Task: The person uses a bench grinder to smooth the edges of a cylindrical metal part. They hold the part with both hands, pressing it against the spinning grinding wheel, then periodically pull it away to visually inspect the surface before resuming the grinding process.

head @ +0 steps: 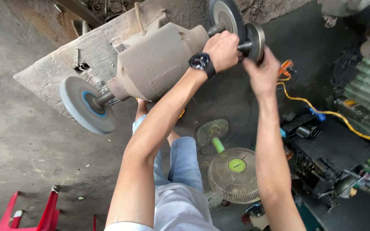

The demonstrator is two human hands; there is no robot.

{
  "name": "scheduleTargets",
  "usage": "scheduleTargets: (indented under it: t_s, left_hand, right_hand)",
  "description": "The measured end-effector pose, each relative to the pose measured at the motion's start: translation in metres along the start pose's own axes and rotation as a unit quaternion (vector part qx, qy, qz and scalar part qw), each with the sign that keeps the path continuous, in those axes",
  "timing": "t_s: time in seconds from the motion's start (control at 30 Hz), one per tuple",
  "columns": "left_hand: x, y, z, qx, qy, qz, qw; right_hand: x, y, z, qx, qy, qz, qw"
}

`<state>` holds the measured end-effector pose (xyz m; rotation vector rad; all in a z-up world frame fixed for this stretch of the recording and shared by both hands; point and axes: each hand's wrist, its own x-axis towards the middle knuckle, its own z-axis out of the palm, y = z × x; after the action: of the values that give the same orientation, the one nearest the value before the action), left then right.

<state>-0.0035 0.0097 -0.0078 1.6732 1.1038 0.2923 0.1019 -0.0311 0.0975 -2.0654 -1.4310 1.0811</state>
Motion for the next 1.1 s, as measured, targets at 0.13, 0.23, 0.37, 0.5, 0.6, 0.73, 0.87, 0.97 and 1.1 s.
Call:
scheduleTargets:
  t_s: [0.13, 0.23, 0.37, 0.5, 0.6, 0.73, 0.87, 0.97, 1.1]
  left_hand:
    - [0.000, 0.003, -0.017, -0.073, -0.084, -0.063, 0.992]
    - [-0.007, 0.000, 0.006, -0.036, -0.081, -0.059, 0.994]
    - [-0.015, -0.007, 0.067, 0.128, 0.060, -0.027, 0.990]
    - [-0.031, -0.011, 0.117, 0.230, 0.063, -0.042, 0.970]
    - [-0.065, 0.001, 0.082, -0.084, -0.135, -0.146, 0.976]
    - [-0.136, -0.027, 0.076, -0.255, -0.181, -0.279, 0.908]
    - [-0.181, -0.042, 0.141, -0.451, -0.144, -0.249, 0.845]
    - [-0.195, -0.048, 0.180, -0.593, -0.058, -0.261, 0.760]
    - [-0.181, -0.060, 0.174, -0.446, 0.139, -0.228, 0.854]
  right_hand:
    - [-0.012, 0.027, 0.011, 0.006, 0.061, -0.042, 0.997]
    - [-0.005, 0.029, 0.004, -0.138, 0.033, -0.004, 0.990]
    - [0.021, 0.081, 0.001, -0.273, -0.062, 0.073, 0.957]
    - [0.023, 0.144, 0.005, -0.256, -0.149, 0.171, 0.940]
    - [-0.034, 0.148, -0.005, -0.103, -0.227, 0.218, 0.943]
    - [-0.114, 0.115, 0.003, 0.116, -0.171, 0.380, 0.902]
    - [-0.163, 0.141, 0.013, 0.342, -0.067, 0.391, 0.852]
    - [-0.176, 0.167, 0.012, 0.272, -0.086, 0.349, 0.893]
    - [-0.144, 0.080, 0.006, -0.169, -0.101, 0.282, 0.939]
